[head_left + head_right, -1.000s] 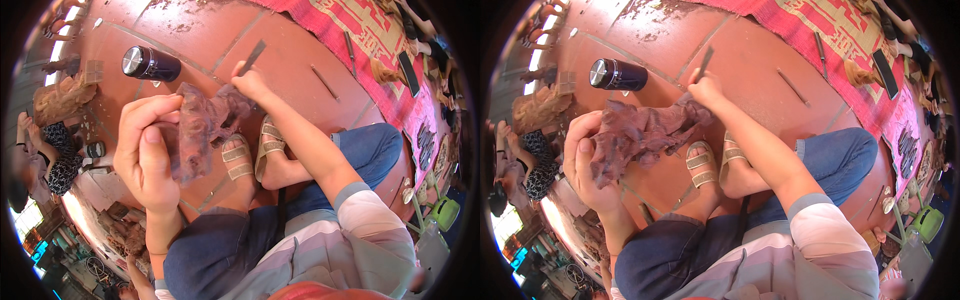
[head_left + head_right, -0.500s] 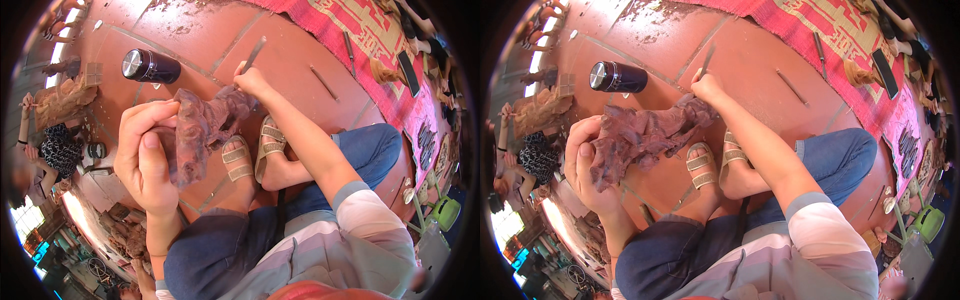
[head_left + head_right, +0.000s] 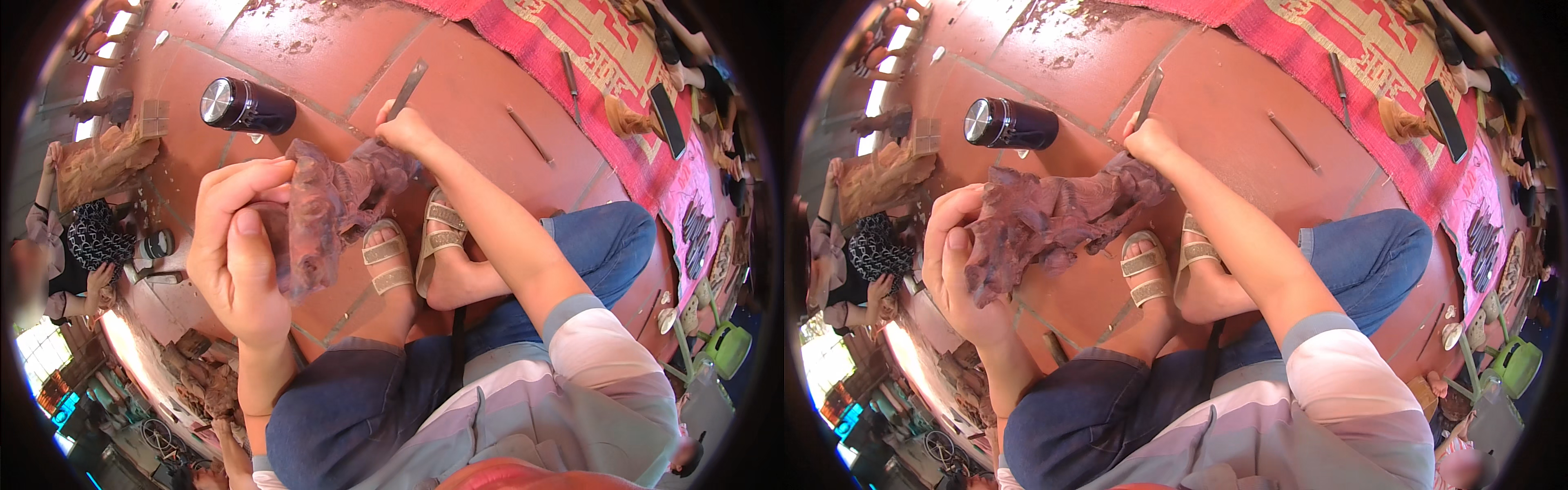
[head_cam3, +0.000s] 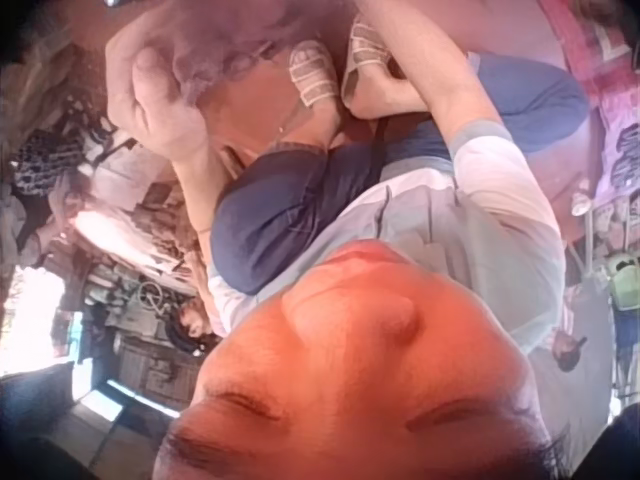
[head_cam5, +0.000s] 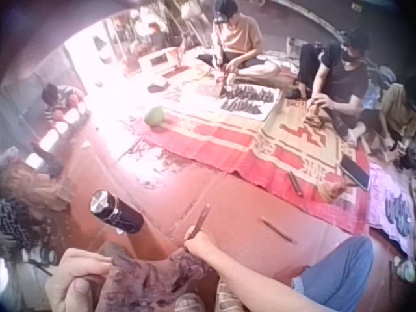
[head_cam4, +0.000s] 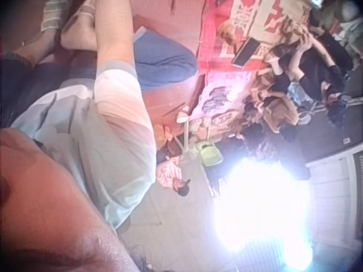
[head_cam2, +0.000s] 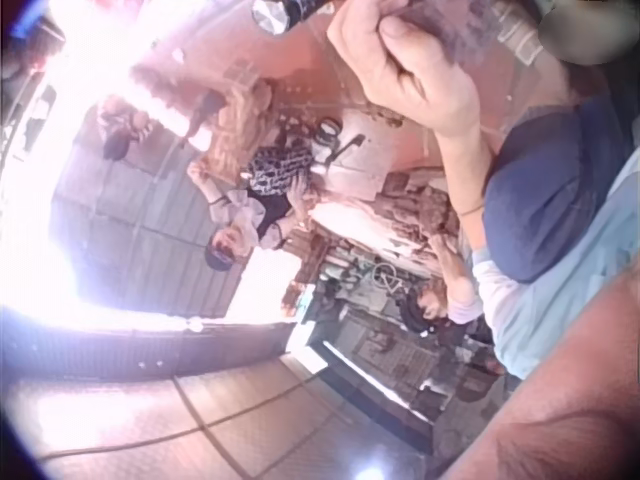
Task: The person sits on the floor and carves a small wooden object using a knife. They rotate the object and scrape its surface repeatedly while other people work nearby.
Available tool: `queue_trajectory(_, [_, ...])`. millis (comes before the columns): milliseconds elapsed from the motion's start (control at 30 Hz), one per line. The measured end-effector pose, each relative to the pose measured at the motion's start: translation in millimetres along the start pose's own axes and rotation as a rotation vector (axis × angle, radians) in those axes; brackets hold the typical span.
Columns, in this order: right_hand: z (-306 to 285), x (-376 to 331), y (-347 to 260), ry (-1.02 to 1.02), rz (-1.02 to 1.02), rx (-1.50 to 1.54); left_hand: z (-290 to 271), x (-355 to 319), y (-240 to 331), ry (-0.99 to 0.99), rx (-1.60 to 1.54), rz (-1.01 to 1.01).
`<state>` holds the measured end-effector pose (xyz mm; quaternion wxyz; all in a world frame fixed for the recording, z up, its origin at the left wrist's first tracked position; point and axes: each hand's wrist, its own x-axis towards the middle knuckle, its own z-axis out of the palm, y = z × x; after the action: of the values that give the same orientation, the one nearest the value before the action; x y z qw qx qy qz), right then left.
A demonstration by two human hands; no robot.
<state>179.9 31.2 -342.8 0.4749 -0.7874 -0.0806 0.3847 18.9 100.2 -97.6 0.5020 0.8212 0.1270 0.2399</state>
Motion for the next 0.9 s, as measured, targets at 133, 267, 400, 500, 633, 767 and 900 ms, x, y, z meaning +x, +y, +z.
queue_trajectory(133, [17, -13, -10, 0.279, -0.442, -0.181, 1, 0, -3, 0.023, -0.037, -0.011])
queue_trajectory(267, [0, 7, -6, -0.058, 0.032, 0.030, 1, 0, 2, -0.003, 0.009, -0.024])
queue_trajectory(400, [17, -5, -3, 0.256, -0.440, -0.237, 1, 0, -1, 0.023, -0.016, -0.006])
queue_trajectory(500, [4, 11, 1, 0.056, -0.070, -0.028, 0, 0, -1, 0.011, 0.016, -0.007])
queue_trajectory(633, [8, -8, -12, 0.142, -0.138, -0.127, 1, 0, -1, 0.032, 0.004, -0.024])
queue_trajectory(767, [1, 4, 2, 0.034, -0.023, 0.031, -1, 0, 0, 0.002, 0.020, 0.006])
queue_trajectory(900, [1, 2, 0, 0.111, -0.150, -0.037, 2, 0, -2, 0.018, -0.006, -0.001])
